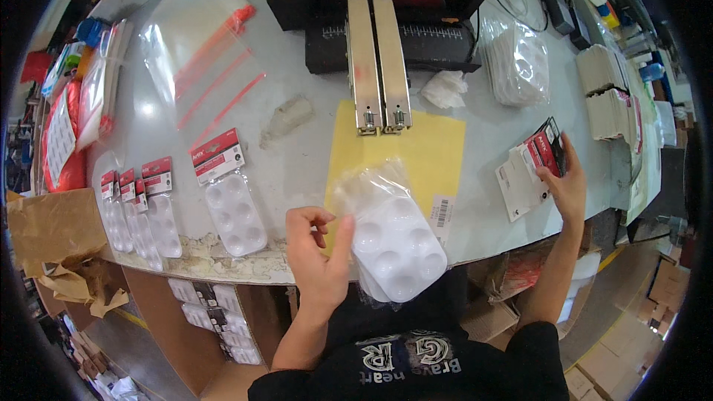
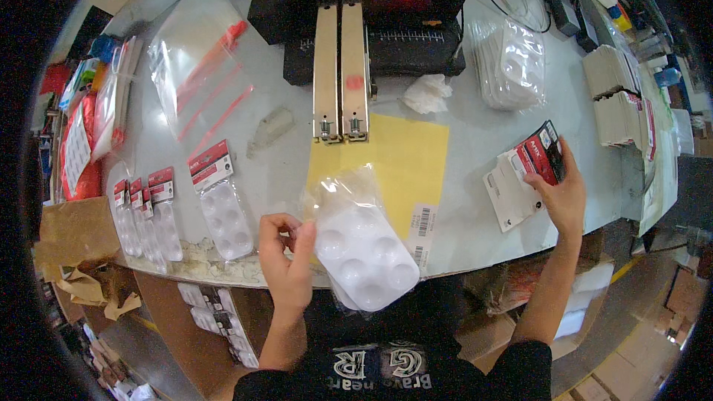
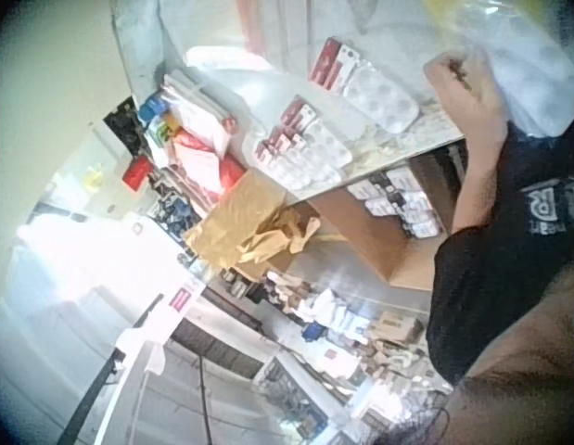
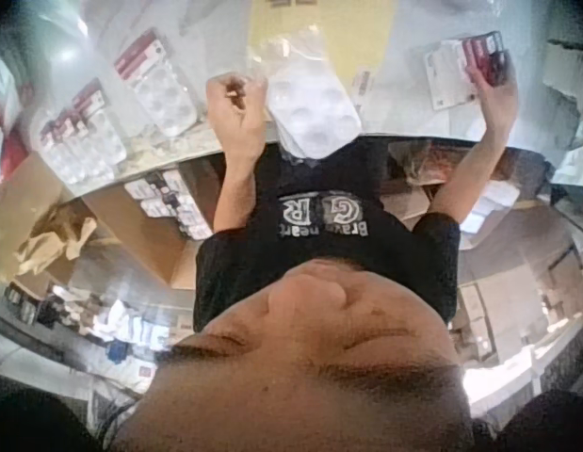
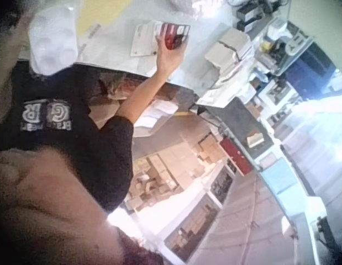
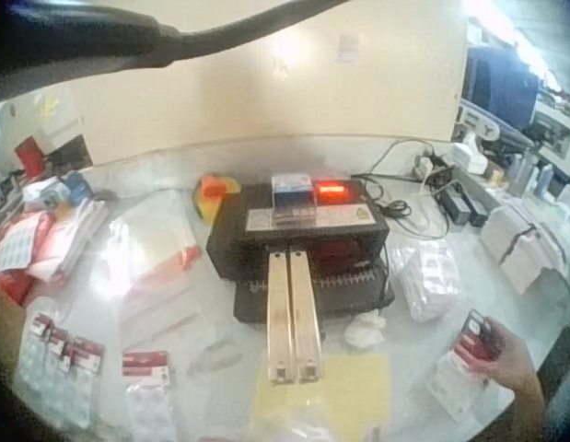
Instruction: The person repeatedly picks up plastic mixing palettes and red cardboard headers, inserts the headers into the plastic packaging, and places the finished units on the table. The person also gathers stacks of completed packages and places them into a cardboard box.
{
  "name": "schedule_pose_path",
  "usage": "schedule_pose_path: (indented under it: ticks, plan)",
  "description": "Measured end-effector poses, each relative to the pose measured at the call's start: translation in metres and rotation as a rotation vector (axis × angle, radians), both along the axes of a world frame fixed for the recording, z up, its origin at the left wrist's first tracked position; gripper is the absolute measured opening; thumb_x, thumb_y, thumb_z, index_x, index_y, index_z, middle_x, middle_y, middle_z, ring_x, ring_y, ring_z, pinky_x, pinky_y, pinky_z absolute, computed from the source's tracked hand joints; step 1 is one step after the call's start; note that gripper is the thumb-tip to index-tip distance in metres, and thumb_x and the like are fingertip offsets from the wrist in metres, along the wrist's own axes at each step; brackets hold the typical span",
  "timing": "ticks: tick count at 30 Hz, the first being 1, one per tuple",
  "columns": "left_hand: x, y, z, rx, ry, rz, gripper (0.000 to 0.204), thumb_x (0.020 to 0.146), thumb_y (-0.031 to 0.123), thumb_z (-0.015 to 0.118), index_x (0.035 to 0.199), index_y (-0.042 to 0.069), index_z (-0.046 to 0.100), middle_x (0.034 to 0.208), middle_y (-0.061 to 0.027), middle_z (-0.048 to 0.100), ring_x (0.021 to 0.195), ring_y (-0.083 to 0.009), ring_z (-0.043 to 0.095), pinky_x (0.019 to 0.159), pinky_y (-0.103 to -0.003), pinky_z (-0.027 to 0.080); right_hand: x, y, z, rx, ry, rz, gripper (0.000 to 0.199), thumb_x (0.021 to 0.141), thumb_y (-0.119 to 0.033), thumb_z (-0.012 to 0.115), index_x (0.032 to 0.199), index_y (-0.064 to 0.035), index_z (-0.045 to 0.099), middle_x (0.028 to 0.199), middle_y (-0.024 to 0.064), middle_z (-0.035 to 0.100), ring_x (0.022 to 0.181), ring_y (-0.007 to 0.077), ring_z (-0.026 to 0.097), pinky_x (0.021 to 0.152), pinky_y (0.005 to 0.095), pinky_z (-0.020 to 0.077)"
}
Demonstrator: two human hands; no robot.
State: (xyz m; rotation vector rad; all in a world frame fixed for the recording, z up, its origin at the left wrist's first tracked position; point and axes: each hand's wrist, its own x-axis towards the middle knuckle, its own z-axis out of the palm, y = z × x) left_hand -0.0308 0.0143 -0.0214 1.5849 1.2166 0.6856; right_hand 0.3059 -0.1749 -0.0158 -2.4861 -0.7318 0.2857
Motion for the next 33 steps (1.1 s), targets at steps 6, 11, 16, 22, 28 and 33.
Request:
schedule_pose_path:
  ticks: [6,11,16,22,28,33]
  plan:
    - [0.007,0.001,0.014,0.141,0.020,-0.061,0.016,0.087,0.010,0.062,0.090,0.002,0.048,0.087,-0.0079,0.054,0.071,-0.0133,0.045,0.063,-0.024,0.037,-0.016,0.009,-0.006,-0.098,-0.215,-0.111,0.066,0.069,-0.034,0.080,0.127,-0.0120,0.055,0.121,0.0089,0.062,0.105,0.0213,0.061,0.097,0.0313,0.0373]
    - [0.009,-0.005,0.035,-0.298,-0.428,-0.081,0.013,0.094,0.008,0.052,0.096,0.003,0.040,0.102,-0.0179,0.064,0.072,-0.0078,0.050,0.065,-0.021,0.041,-0.078,0.037,0.064,0.074,-0.103,-0.013,0.062,0.067,-0.027,0.082,0.120,-0.0059,0.057,0.109,0.0079,0.065,0.092,0.0169,0.064,0.089,0.0352,0.0443]
    - [0.008,-0.002,0.059,-0.469,-0.305,-0.331,0.011,0.095,0.006,0.052,0.101,-0.003,0.054,0.093,-0.0130,0.070,0.077,-0.0041,0.058,0.069,-0.017,0.046,-0.117,0.098,0.104,0.174,0.449,0.715,0.054,0.069,-0.031,0.081,0.108,-0.0019,0.057,0.091,0.0146,0.066,0.084,0.0278,0.067,0.074,0.0334,0.0510]
    - [0.006,-0.001,0.049,-0.401,-0.325,-0.314,0.016,0.093,0.007,0.057,0.100,-0.005,0.063,0.084,-0.0060,0.070,0.073,-0.0042,0.057,0.065,-0.017,0.045,-0.132,0.133,0.090,0.010,0.552,0.739,0.037,0.071,-0.026,0.081,0.088,0.0000,0.062,0.066,0.0106,0.063,0.057,0.0180,0.059,0.058,0.0271,0.0465]
    - [0.002,-0.001,0.045,-0.342,-0.213,-0.345,0.015,0.093,0.012,0.058,0.092,-0.002,0.065,0.069,-0.0009,0.063,0.060,-0.0029,0.047,0.053,-0.020,0.039,-0.129,0.134,0.089,0.039,0.468,0.893,0.037,0.073,-0.031,0.077,0.087,-0.0016,0.059,0.071,0.0186,0.061,0.067,0.0369,0.060,0.060,0.0367,0.0463]
    - [-0.003,0.007,0.047,-0.169,-0.221,-0.145,0.017,0.093,0.015,0.058,0.089,0.000,0.064,0.063,0.0035,0.056,0.059,-0.0027,0.043,0.050,-0.022,0.035,-0.114,0.130,0.077,0.213,0.358,0.799,0.046,0.067,-0.026,0.084,0.099,-0.0025,0.062,0.081,0.0062,0.066,0.066,0.0127,0.063,0.058,0.0276,0.0444]
